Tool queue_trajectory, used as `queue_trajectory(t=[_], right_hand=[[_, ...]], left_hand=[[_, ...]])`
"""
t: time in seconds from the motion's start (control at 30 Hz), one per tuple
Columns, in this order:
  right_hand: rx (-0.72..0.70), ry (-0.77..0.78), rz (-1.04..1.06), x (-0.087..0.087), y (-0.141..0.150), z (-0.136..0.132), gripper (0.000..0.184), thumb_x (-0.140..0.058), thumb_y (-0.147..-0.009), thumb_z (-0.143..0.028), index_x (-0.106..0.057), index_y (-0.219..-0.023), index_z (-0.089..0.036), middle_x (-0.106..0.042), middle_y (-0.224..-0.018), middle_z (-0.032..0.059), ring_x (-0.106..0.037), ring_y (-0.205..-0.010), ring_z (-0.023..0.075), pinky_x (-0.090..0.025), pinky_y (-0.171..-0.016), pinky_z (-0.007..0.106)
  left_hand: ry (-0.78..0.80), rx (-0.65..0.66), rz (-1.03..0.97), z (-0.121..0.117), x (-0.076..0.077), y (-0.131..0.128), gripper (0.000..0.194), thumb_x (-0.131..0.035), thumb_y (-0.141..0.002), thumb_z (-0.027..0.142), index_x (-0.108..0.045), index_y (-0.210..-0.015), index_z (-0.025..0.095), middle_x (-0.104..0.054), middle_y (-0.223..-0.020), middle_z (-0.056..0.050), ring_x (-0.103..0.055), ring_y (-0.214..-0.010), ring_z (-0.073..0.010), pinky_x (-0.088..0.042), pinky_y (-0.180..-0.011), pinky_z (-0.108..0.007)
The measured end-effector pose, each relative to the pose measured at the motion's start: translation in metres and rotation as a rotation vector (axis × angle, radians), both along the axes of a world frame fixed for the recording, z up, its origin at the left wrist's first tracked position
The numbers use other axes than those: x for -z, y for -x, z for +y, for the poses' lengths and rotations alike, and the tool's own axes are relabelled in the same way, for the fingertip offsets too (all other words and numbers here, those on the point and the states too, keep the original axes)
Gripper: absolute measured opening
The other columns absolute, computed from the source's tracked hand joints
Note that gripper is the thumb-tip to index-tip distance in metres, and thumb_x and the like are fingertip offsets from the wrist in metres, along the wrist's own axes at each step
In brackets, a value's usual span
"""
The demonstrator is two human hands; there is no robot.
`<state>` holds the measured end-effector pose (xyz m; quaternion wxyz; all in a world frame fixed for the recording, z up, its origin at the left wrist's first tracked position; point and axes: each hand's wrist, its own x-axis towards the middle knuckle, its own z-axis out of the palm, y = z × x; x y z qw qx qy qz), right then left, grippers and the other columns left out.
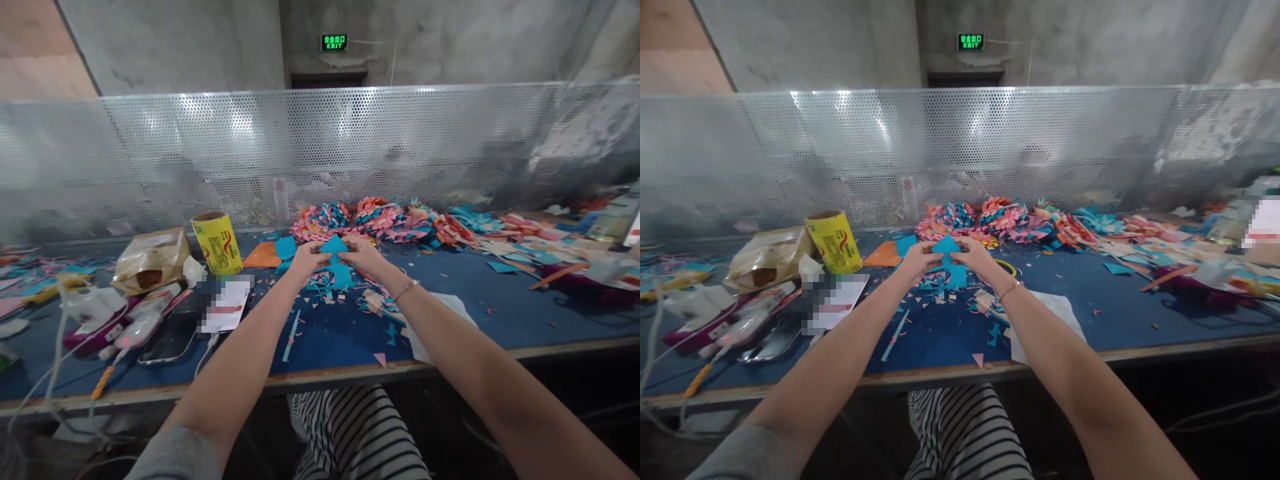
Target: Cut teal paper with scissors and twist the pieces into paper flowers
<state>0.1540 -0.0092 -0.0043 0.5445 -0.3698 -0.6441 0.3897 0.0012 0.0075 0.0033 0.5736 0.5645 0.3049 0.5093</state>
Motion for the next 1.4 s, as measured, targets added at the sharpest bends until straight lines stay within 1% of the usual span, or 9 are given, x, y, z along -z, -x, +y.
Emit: queue_trajectory(t=[0.23, 0.37, 0.5, 0.67, 0.87, 1.03, 1.2, 1.33, 1.4], right_hand=[[-0.051, 0.057, 0.13, 0.0024, 0.0004, 0.004, 0.031, -0.068, -0.055, -0.026, -0.06, -0.084, -0.019, -0.063, -0.082, 0.0, -0.057, -0.066, 0.0101, -0.049, -0.064, 0.026], [-0.07, 0.103, 0.236, 0.0013, 0.0022, 0.0031, 0.032, -0.07, -0.051, -0.023, -0.06, -0.081, -0.019, -0.063, -0.079, -0.0008, -0.057, -0.064, 0.01, -0.049, -0.065, 0.027], [-0.031, 0.106, 0.293, 0.0, 0.0041, 0.0034, 0.03, -0.069, -0.049, -0.022, -0.061, -0.078, -0.019, -0.063, -0.076, -0.0013, -0.056, -0.064, 0.0103, -0.049, -0.065, 0.027], [0.01, 0.073, 0.336, -0.0024, 0.0049, 0.0036, 0.025, -0.066, -0.051, -0.021, -0.063, -0.075, -0.018, -0.063, -0.069, -0.002, -0.056, -0.062, 0.0094, -0.048, -0.068, 0.028], [0.058, 0.062, 0.303, -0.0029, 0.0038, 0.0034, 0.018, -0.065, -0.054, -0.022, -0.067, -0.071, -0.017, -0.062, -0.062, -0.0013, -0.056, -0.058, 0.0102, -0.048, -0.069, 0.03], [0.082, 0.052, 0.321, -0.001, 0.0023, 0.0057, 0.015, -0.063, -0.054, -0.02, -0.069, -0.068, -0.018, -0.064, -0.063, -0.0003, -0.058, -0.059, 0.0117, -0.049, -0.073, 0.033], [0.113, 0.022, 0.262, -0.0016, 0.0, 0.0068, 0.009, -0.061, -0.056, -0.02, -0.067, -0.062, -0.018, -0.064, -0.063, 0.0001, -0.058, -0.062, 0.0126, -0.049, -0.073, 0.032], [0.082, -0.005, 0.243, -0.0027, 0.0004, 0.0054, 0.012, -0.062, -0.058, -0.027, -0.066, -0.064, -0.017, -0.062, -0.064, 0.0004, -0.056, -0.063, 0.0123, -0.048, -0.07, 0.031], [0.108, -0.046, 0.188, -0.0024, 0.0008, 0.0049, 0.016, -0.064, -0.059, -0.03, -0.065, -0.067, -0.017, -0.061, -0.065, 0.0004, -0.055, -0.063, 0.012, -0.047, -0.066, 0.03]], left_hand=[[0.063, -0.024, -0.065, -0.0042, -0.0037, -0.0001, 0.02, -0.07, -0.05, 0.014, -0.058, -0.066, 0.014, -0.057, -0.058, 0.003, -0.054, -0.054, -0.0091, -0.049, -0.064, -0.029], [0.117, -0.018, -0.108, -0.0057, -0.0054, 0.0002, 0.02, -0.067, -0.052, 0.01, -0.057, -0.069, 0.015, -0.06, -0.059, 0.002, -0.058, -0.055, -0.0097, -0.05, -0.065, -0.028], [0.163, -0.047, -0.149, -0.0059, -0.0073, 0.0009, 0.02, -0.062, -0.053, 0.007, -0.056, -0.07, 0.014, -0.06, -0.056, 0.002, -0.059, -0.052, -0.0109, -0.051, -0.063, -0.028], [0.167, -0.077, -0.149, -0.0054, -0.0086, 0.0019, 0.017, -0.055, -0.057, 0.007, -0.057, -0.072, 0.014, -0.06, -0.052, 0.0, -0.061, -0.052, -0.0127, -0.052, -0.062, -0.029], [0.144, -0.11, -0.124, -0.0051, -0.0075, 0.001, 0.019, -0.049, -0.059, 0.008, -0.061, -0.073, 0.012, -0.061, -0.05, -0.003, -0.061, -0.051, -0.0138, -0.052, -0.063, -0.031], [0.13, -0.076, -0.137, -0.0064, -0.008, 0.0017, 0.022, -0.049, -0.057, 0.007, -0.064, -0.073, 0.012, -0.063, -0.052, -0.004, -0.063, -0.055, -0.0142, -0.052, -0.066, -0.03], [0.143, -0.038, -0.129, -0.0059, -0.0089, 0.0017, 0.018, -0.047, -0.057, 0.008, -0.063, -0.064, 0.011, -0.064, -0.054, -0.005, -0.062, -0.055, -0.0147, -0.052, -0.068, -0.032], [0.097, -0.074, -0.132, -0.0045, -0.0075, 0.0006, 0.007, -0.057, -0.059, 0.015, -0.062, -0.06, 0.011, -0.063, -0.056, -0.004, -0.059, -0.052, -0.013, -0.051, -0.068, -0.034], [0.057, -0.076, -0.125, -0.0041, -0.0062, 0.0005, 0.008, -0.063, -0.057, 0.018, -0.062, -0.061, 0.011, -0.063, -0.058, -0.003, -0.059, -0.053, -0.0128, -0.051, -0.069, -0.034]])
